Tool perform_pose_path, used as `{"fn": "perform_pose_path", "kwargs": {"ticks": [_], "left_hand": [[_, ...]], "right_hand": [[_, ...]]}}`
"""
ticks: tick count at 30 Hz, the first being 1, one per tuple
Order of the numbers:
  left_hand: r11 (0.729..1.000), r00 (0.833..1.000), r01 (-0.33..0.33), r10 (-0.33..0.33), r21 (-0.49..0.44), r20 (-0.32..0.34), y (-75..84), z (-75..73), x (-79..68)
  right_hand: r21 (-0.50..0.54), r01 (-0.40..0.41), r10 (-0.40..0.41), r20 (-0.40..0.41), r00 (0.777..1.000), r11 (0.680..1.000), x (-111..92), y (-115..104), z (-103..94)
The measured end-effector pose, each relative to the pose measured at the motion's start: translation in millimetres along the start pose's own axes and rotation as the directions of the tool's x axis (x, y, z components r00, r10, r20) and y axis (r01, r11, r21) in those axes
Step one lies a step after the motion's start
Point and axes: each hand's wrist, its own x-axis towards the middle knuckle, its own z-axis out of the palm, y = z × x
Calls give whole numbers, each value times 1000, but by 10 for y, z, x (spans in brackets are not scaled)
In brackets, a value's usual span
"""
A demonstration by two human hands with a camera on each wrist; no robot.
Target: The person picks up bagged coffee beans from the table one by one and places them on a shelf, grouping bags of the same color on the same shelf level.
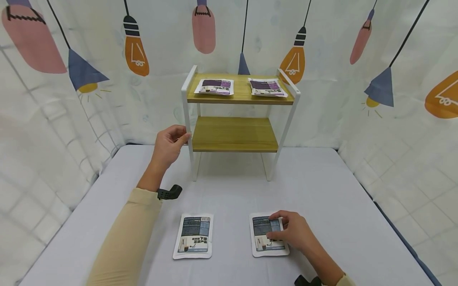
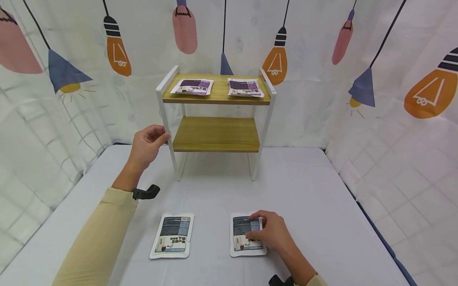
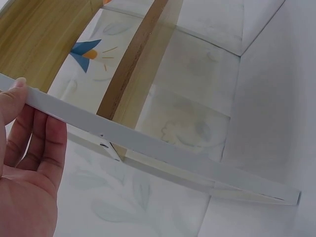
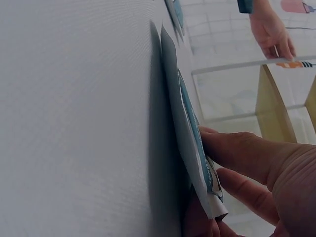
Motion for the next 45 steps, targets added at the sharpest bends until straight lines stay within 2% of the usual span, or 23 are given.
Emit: {"fn": "perform_pose_path", "kwargs": {"ticks": [15,40,45], "left_hand": [[1000,1000,12,-12,-2,-5,-25,-9,12],[1000,1000,-11,11,16,-3,7,5,7],[1000,1000,2,-2,14,9,25,-3,-3]], "right_hand": [[-3,5,-5,-8,1000,1000,-8,0,11],[-8,-10,10,-14,1000,1000,-4,-2,25],[-10,-11,11,-12,1000,1000,6,-1,24]]}}
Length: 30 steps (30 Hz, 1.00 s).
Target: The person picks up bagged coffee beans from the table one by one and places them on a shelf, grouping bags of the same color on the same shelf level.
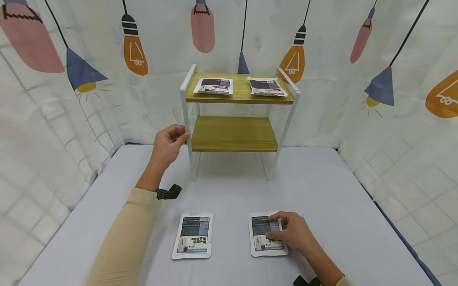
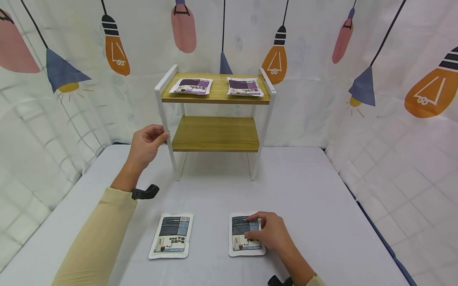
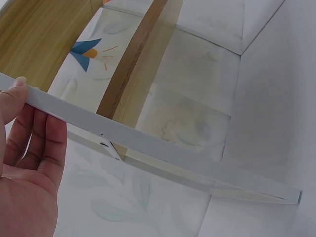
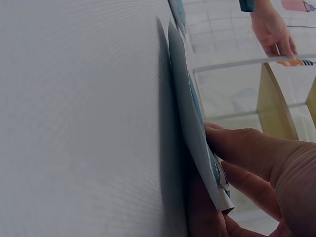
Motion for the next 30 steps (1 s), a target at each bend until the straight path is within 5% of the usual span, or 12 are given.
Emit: {"fn": "perform_pose_path", "kwargs": {"ticks": [30], "left_hand": [[1000,1000,7,-7,0,0,12,-2,-2]], "right_hand": [[160,29,-29,-3,1000,987,37,46,80]]}}
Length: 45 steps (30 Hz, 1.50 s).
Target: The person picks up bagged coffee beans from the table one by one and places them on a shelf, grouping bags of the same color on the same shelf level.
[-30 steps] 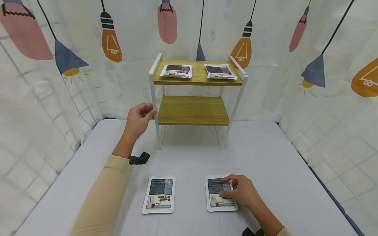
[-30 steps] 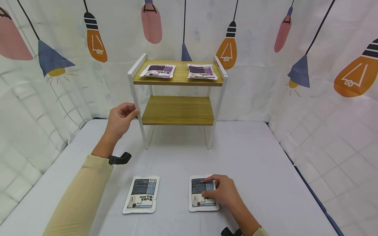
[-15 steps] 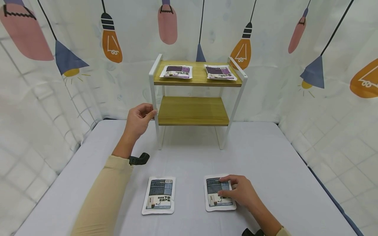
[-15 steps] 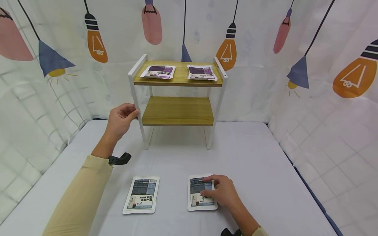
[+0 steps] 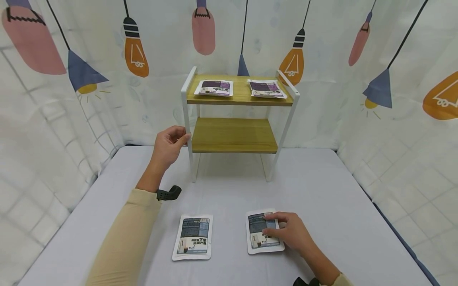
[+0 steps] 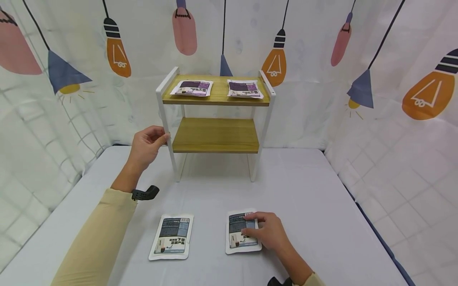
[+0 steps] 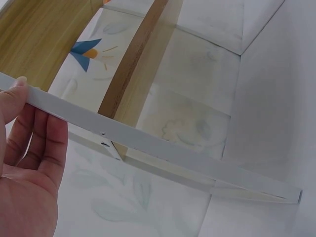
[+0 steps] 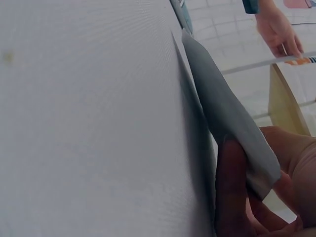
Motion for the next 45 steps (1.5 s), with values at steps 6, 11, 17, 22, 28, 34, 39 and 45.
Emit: {"fn": "perform_pose_path", "kwargs": {"ticks": [6,11,17,22,28,34,39,45], "left_hand": [[1000,1000,-2,2,13,-2,34,-6,-10],[1000,1000,-3,3,24,1,29,-7,-12],[1000,1000,3,-3,22,-3,4,-2,-11],[1000,1000,3,-3,19,-7,-2,1,-17],[1000,1000,0,0,19,1,8,-1,-17],[1000,1000,-1,1,10,0,2,-6,-19],[1000,1000,2,-2,1,-3,-16,3,-14],[1000,1000,1,-1,17,-4,-30,-1,-8]], "right_hand": [[44,-7,7,-10,1000,999,32,-1,4],[93,-2,2,-8,1000,996,65,-2,-2],[134,3,-1,-17,1000,991,126,-33,-5],[147,12,-8,-26,1000,989,179,-87,-24],[201,41,-36,-33,999,979,243,-173,-65],[232,66,-61,-28,998,971,308,-262,-92],[258,91,-87,-26,996,962,367,-313,-124],[286,111,-110,-20,994,952,424,-397,-169]]}}
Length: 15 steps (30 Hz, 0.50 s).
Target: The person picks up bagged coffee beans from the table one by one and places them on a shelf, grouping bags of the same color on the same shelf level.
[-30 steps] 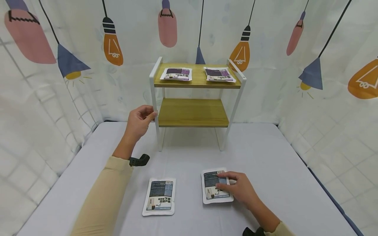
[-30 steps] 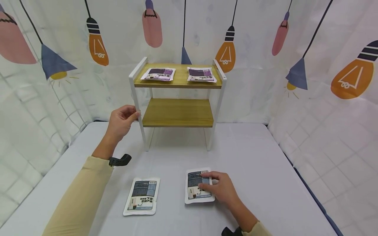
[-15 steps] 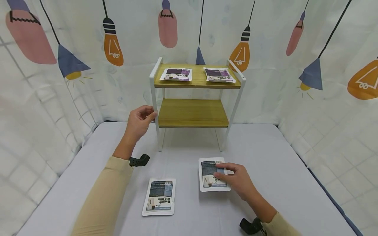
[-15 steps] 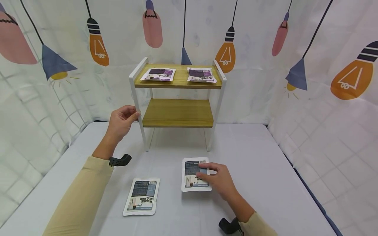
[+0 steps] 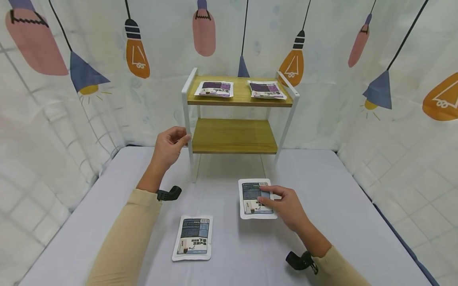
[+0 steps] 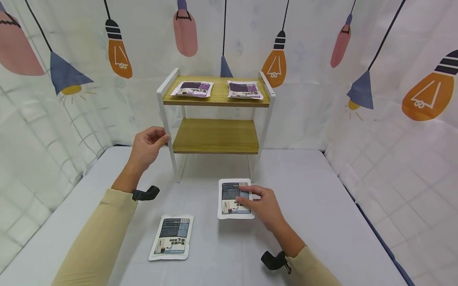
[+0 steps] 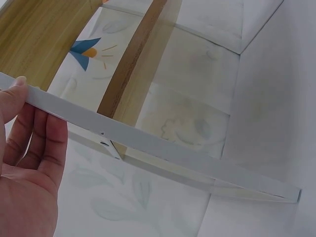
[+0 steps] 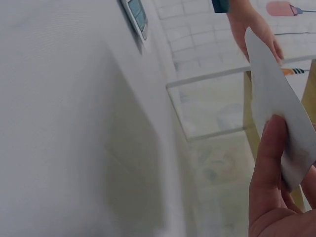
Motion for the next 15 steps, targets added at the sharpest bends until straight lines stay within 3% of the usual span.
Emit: {"fn": "perform_pose_path", "kwargs": {"ticks": [15], "left_hand": [[1000,1000,-6,6,-14,-1,0,1,7]], "right_hand": [[95,42,-43,3,999,995,197,-201,-100]]}}
